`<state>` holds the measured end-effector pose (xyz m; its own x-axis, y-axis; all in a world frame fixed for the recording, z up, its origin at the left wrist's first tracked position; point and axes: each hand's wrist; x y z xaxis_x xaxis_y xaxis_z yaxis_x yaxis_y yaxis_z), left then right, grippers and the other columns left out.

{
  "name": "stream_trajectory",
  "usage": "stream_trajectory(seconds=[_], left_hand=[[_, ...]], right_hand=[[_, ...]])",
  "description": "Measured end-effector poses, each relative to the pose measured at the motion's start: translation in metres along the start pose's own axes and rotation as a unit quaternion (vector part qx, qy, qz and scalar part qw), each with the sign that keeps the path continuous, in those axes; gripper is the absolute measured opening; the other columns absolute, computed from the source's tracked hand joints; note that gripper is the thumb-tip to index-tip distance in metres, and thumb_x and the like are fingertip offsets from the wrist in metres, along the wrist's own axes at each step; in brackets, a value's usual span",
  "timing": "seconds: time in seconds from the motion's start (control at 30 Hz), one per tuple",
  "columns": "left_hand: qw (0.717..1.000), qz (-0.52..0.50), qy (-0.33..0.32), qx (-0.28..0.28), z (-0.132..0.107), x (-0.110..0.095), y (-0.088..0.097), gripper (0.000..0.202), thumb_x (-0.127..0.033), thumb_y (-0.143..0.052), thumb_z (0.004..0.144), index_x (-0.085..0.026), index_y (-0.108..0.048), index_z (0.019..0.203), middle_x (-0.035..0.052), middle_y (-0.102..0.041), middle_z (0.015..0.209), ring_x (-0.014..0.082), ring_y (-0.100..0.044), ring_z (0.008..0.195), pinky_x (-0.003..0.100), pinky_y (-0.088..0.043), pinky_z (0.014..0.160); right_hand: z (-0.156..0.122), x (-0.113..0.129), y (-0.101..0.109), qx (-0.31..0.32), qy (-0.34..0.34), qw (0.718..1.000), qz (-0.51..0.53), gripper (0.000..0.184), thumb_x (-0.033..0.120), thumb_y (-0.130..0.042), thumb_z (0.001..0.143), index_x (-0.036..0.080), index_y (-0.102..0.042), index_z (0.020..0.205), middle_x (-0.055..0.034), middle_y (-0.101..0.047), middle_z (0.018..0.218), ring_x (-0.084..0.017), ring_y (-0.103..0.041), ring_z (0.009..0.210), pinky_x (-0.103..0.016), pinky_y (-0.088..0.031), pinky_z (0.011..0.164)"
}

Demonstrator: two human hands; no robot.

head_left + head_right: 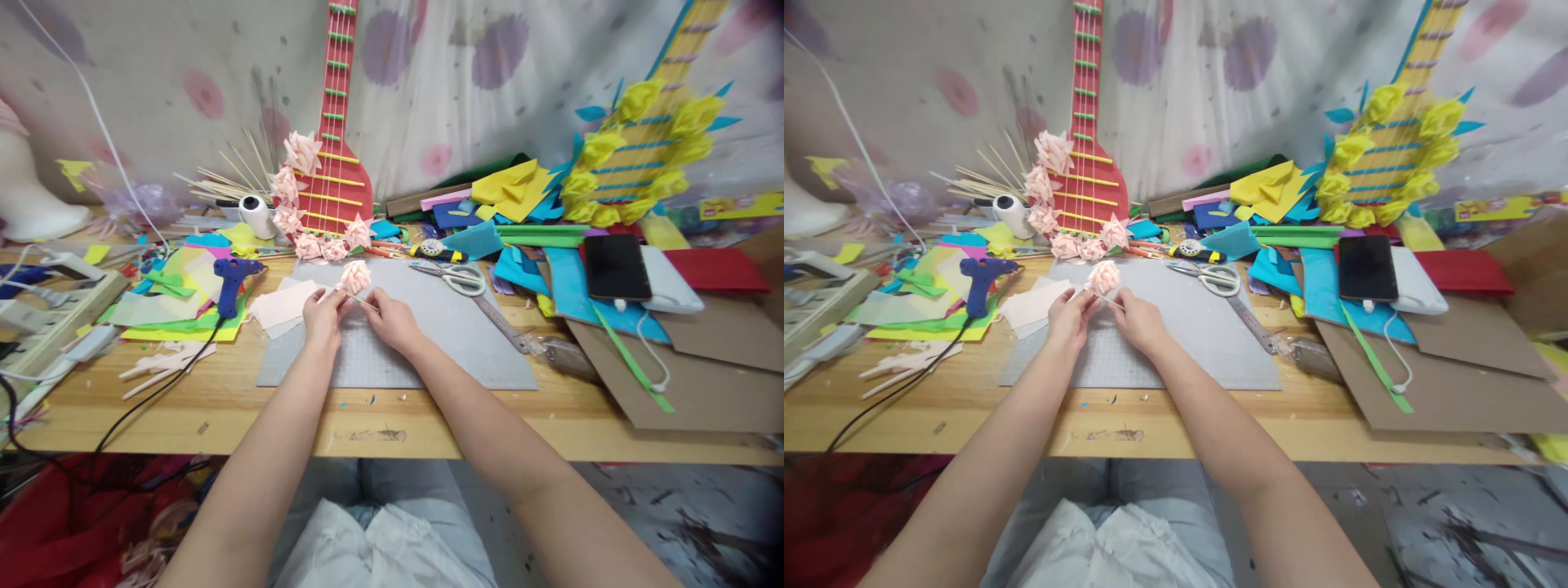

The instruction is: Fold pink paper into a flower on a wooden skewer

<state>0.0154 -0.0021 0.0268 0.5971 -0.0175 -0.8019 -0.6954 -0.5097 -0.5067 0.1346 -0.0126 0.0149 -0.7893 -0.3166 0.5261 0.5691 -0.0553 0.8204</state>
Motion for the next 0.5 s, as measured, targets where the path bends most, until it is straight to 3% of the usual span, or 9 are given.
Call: stream_trajectory(seconds=[0.13,0.23,0.3,0.37,0.5], left_hand=[[1.0,-0.025,0.002,0.0,0.001,-0.001,0.0,0.036,0.002,-0.055,0.063,-0.017,-0.035,0.086,-0.0041,-0.054,0.06,0.0059,-0.054,0.049,0.017,-0.047,0.049],[0.999,-0.05,0.009,0.002,0.003,0.0,0.0,0.035,0.004,-0.054,0.062,-0.018,-0.035,0.083,-0.0042,-0.054,0.06,0.0056,-0.054,0.049,0.015,-0.046,0.048],[0.998,-0.064,0.018,0.0,0.006,0.0,0.001,0.034,0.004,-0.054,0.061,-0.017,-0.036,0.081,-0.0044,-0.054,0.06,0.0053,-0.054,0.049,0.013,-0.045,0.047],[0.997,-0.072,0.028,0.0,0.007,0.001,0.001,0.032,0.004,-0.054,0.061,-0.017,-0.037,0.079,-0.0044,-0.053,0.059,0.0052,-0.054,0.049,0.012,-0.044,0.046],[0.997,-0.068,0.031,0.023,0.005,0.002,0.001,0.029,0.002,-0.054,0.061,-0.016,-0.04,0.077,-0.0047,-0.052,0.056,0.0048,-0.053,0.048,0.012,-0.042,0.044]], right_hand=[[0.001,-0.002,-0.003,-0.023,-0.001,0.998,0.056,0.019,0.038,-0.046,0.08,0.023,-0.048,0.09,0.0,-0.063,0.082,-0.014,-0.056,0.067,-0.025,-0.037,0.061],[0.004,-0.002,-0.005,-0.025,-0.05,0.977,0.206,0.022,0.041,-0.051,0.075,0.023,-0.045,0.088,0.0015,-0.063,0.078,-0.012,-0.055,0.063,-0.025,-0.041,0.06],[0.007,-0.002,-0.004,0.0,-0.114,0.927,0.357,0.023,0.039,-0.052,0.073,0.023,-0.041,0.085,0.0019,-0.064,0.076,-0.011,-0.055,0.058,-0.024,-0.042,0.055],[0.01,-0.004,0.0,0.032,-0.171,0.851,0.495,0.024,0.035,-0.055,0.071,0.023,-0.037,0.081,0.0015,-0.065,0.076,-0.011,-0.058,0.057,-0.023,-0.043,0.052],[0.01,-0.012,0.015,0.114,-0.184,0.722,0.658,0.021,0.03,-0.055,0.069,0.022,-0.04,0.082,-0.0028,-0.066,0.087,-0.015,-0.063,0.079,-0.027,-0.049,0.064]])
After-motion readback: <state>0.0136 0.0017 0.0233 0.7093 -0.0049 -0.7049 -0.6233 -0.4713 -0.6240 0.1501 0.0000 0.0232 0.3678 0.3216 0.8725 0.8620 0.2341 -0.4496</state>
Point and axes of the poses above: each hand's wrist, its own z-axis towards the middle knuckle, its own y-axis out of the back of the hand, x = y × z
